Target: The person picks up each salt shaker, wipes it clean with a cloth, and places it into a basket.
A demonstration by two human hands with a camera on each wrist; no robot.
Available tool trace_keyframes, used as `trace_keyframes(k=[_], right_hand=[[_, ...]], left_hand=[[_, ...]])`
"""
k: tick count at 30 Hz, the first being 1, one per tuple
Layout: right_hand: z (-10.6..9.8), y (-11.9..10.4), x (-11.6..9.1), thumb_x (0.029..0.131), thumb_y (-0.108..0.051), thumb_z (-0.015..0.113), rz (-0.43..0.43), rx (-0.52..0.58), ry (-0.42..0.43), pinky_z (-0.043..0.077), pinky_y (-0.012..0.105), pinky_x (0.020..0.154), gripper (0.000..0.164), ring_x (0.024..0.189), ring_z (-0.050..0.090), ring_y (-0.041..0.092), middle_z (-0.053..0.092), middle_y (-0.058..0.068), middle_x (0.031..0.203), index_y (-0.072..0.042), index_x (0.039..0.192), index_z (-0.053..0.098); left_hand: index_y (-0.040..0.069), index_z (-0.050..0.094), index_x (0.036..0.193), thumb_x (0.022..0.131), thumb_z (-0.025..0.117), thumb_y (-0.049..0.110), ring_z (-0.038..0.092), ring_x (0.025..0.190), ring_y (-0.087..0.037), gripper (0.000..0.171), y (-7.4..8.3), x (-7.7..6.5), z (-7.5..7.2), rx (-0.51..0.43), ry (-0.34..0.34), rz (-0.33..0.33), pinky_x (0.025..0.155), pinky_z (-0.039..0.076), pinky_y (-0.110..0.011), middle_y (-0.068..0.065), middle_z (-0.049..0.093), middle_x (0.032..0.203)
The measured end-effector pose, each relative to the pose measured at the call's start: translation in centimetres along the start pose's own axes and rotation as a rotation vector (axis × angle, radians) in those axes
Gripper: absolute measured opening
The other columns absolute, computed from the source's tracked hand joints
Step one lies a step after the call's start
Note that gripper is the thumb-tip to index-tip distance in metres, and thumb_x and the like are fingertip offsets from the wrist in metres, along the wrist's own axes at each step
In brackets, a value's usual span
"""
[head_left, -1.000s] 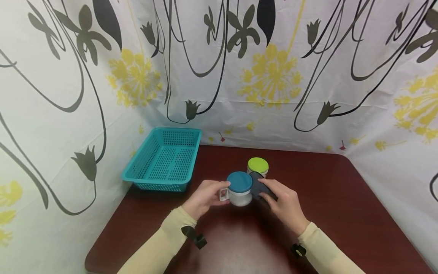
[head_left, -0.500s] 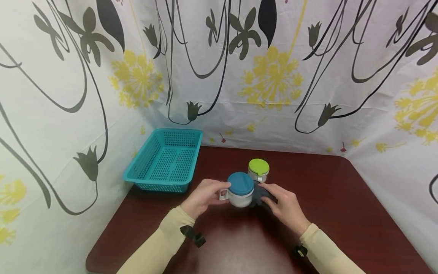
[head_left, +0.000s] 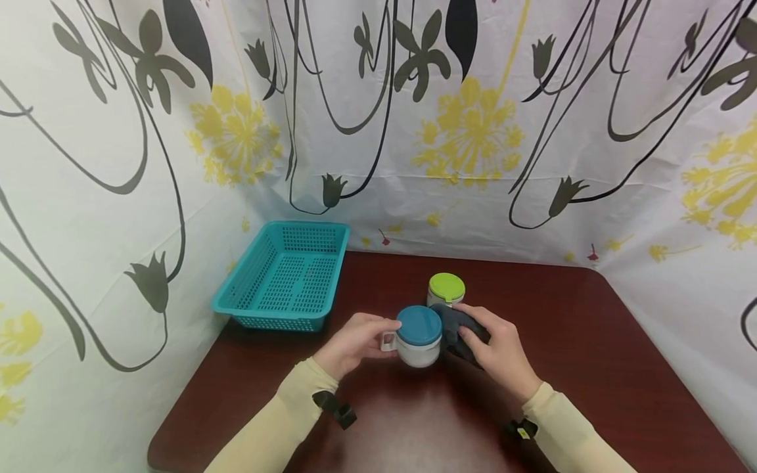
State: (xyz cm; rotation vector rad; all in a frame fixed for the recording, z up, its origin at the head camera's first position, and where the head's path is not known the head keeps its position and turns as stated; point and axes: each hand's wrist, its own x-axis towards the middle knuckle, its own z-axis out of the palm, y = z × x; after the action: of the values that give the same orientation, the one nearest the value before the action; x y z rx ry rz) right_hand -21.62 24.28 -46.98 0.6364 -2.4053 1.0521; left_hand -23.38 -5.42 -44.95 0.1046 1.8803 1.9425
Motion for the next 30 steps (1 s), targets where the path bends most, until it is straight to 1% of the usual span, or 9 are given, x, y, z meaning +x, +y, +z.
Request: trace_keyframes(k=[3, 6, 11, 13, 16, 21, 24, 28, 30], right_hand=[[-0.3, -0.1, 0.0, 0.090, -0.024, 0.078, 0.151, 0.103, 0.008, 0.052, 0.025, 0.082, 0.051, 0.105, 0.061, 0.008, 0.062, -0.007, 0.125, -0.023, 0.137, 0.056], [-0.6, -0.2, 0.2, 0.088, -0.028, 0.080, 0.245, 0.179, 0.014, 0.052, 0.025, 0.082, 0.049, 0.105, 0.061, 0.012, 0.061, -0.005, 0.120, -0.021, 0.131, 0.057], [-1.0, -0.5, 0.4, 0.089, -0.026, 0.079, 0.270, 0.220, -0.046, 0.055, 0.031, 0.076, 0.036, 0.094, 0.062, 0.022, 0.064, 0.001, 0.113, -0.020, 0.121, 0.065], [-1.1, -0.5, 0.5, 0.089, -0.028, 0.079, 0.269, 0.217, -0.059, 0.056, 0.032, 0.073, 0.032, 0.090, 0.063, 0.022, 0.066, 0.001, 0.109, -0.022, 0.118, 0.067], [-1.3, -0.3, 0.6, 0.090, -0.032, 0.078, 0.258, 0.197, -0.045, 0.055, 0.032, 0.070, 0.027, 0.085, 0.063, 0.020, 0.068, -0.002, 0.105, -0.026, 0.114, 0.069], [-1.8, -0.5, 0.8, 0.092, -0.034, 0.075, 0.232, 0.149, 0.055, 0.054, 0.026, 0.070, 0.019, 0.087, 0.063, 0.014, 0.070, -0.006, 0.106, -0.029, 0.110, 0.073], [-2.5, -2.3, 1.1, 0.093, -0.027, 0.075, 0.248, 0.147, 0.153, 0.054, 0.023, 0.070, 0.019, 0.090, 0.065, 0.015, 0.071, -0.002, 0.107, -0.022, 0.111, 0.075], [-3.4, -4.6, 1.5, 0.093, -0.016, 0.075, 0.278, 0.236, 0.266, 0.055, 0.024, 0.071, 0.022, 0.091, 0.066, 0.020, 0.071, 0.007, 0.108, -0.010, 0.113, 0.075], [-3.4, -4.7, 1.6, 0.093, -0.016, 0.074, 0.280, 0.292, 0.296, 0.055, 0.025, 0.070, 0.023, 0.090, 0.066, 0.021, 0.071, 0.008, 0.110, -0.009, 0.115, 0.075]], left_hand=[[0.003, 0.073, 0.105, 0.089, 0.077, 0.034, 0.067, 0.097, -0.034, 0.035, 0.1, -0.1, -0.1, -0.028, 0.013, 0.000, 0.091, 0.053, -0.052, -0.013, 0.064, 0.108], [0.002, 0.073, 0.103, 0.090, 0.076, 0.034, 0.064, 0.100, -0.033, 0.035, 0.0, 0.1, -0.1, -0.050, 0.028, 0.005, 0.091, 0.053, -0.052, -0.013, 0.062, 0.109], [0.002, 0.073, 0.101, 0.090, 0.076, 0.031, 0.062, 0.100, -0.032, 0.032, -0.1, 0.2, -0.2, -0.079, 0.047, -0.004, 0.090, 0.054, -0.050, -0.013, 0.061, 0.106], [0.001, 0.073, 0.101, 0.090, 0.076, 0.030, 0.062, 0.099, -0.032, 0.031, -0.1, 0.2, -0.2, -0.080, 0.049, -0.003, 0.090, 0.054, -0.050, -0.013, 0.061, 0.104], [0.002, 0.073, 0.102, 0.090, 0.076, 0.030, 0.062, 0.098, -0.032, 0.031, 0.0, 0.1, -0.2, -0.076, 0.044, -0.003, 0.091, 0.054, -0.052, -0.013, 0.060, 0.104], [0.002, 0.072, 0.108, 0.090, 0.076, 0.030, 0.067, 0.095, -0.033, 0.034, 0.1, 0.2, -0.3, -0.079, 0.018, -0.004, 0.093, 0.052, -0.053, -0.014, 0.064, 0.107], [0.001, 0.072, 0.106, 0.090, 0.076, 0.030, 0.069, 0.092, -0.032, 0.033, -0.1, 0.3, -0.2, -0.076, 0.002, 0.006, 0.091, 0.053, -0.052, -0.014, 0.064, 0.103], [0.001, 0.073, 0.102, 0.090, 0.076, 0.031, 0.069, 0.090, -0.033, 0.032, -0.2, 0.3, -0.1, -0.072, -0.009, 0.009, 0.090, 0.054, -0.052, -0.013, 0.064, 0.098], [0.001, 0.073, 0.101, 0.090, 0.076, 0.030, 0.069, 0.091, -0.033, 0.032, -0.1, 0.2, -0.1, -0.069, -0.016, 0.011, 0.091, 0.053, -0.052, -0.013, 0.064, 0.098]])
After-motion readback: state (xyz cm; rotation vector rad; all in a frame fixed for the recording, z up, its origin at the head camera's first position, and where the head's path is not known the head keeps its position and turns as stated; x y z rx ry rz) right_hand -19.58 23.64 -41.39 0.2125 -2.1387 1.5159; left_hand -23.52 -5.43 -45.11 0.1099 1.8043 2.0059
